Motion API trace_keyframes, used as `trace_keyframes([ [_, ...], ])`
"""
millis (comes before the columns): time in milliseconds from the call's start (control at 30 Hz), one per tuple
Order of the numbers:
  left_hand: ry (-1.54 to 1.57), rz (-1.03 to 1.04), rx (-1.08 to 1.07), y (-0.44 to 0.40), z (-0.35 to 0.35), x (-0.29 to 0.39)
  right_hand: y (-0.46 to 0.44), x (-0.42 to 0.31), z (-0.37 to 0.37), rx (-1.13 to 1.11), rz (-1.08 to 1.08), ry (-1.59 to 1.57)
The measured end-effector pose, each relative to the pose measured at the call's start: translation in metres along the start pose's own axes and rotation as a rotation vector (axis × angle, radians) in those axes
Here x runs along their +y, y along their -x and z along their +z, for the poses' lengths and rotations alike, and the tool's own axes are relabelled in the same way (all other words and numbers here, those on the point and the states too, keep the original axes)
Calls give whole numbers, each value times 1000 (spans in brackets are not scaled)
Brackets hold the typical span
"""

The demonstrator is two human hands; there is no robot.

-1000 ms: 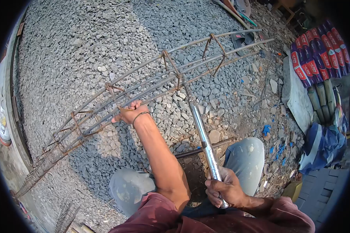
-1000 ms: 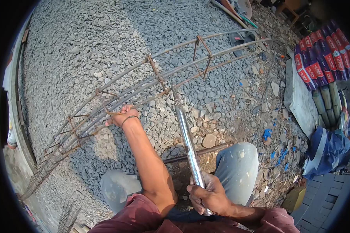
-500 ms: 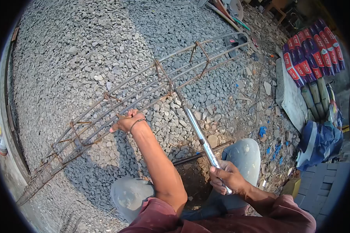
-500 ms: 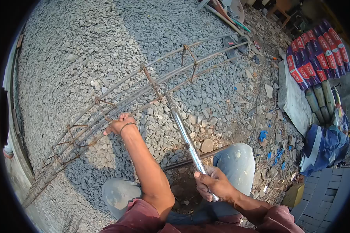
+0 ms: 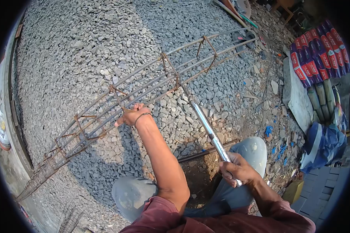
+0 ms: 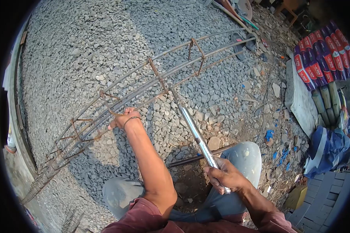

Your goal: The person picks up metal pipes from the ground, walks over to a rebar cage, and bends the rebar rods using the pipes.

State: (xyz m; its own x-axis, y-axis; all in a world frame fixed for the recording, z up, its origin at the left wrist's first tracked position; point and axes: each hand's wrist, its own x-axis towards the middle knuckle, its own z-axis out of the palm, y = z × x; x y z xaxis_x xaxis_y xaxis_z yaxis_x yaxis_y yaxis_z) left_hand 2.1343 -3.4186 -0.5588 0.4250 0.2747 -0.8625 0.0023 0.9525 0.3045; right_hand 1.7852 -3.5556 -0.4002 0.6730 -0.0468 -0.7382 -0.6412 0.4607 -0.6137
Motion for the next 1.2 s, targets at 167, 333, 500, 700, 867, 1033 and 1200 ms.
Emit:
trace_keyframes([
  [167,-84,-123,-2,15,0,6,8,-7,-8,-6,2,-65],
  [333,-80,-105,14,11,0,5,6,-1,7,9,16,-96],
  [500,-84,-110,-59,25,-4,5,7,21,21,-10,19,-265],
  [700,-104,-124,-48,22,-13,8,25,20,58,-15,19,-472],
  [867,-4,-156,-199,11,-22,8,26,35,80,53,-23,-355],
  [1033,-28,-139,-131,21,-17,11,24,43,104,87,-77,-342],
  [1200,-15,-126,-100,16,-13,14,15,49,131,148,-84,-330],
])
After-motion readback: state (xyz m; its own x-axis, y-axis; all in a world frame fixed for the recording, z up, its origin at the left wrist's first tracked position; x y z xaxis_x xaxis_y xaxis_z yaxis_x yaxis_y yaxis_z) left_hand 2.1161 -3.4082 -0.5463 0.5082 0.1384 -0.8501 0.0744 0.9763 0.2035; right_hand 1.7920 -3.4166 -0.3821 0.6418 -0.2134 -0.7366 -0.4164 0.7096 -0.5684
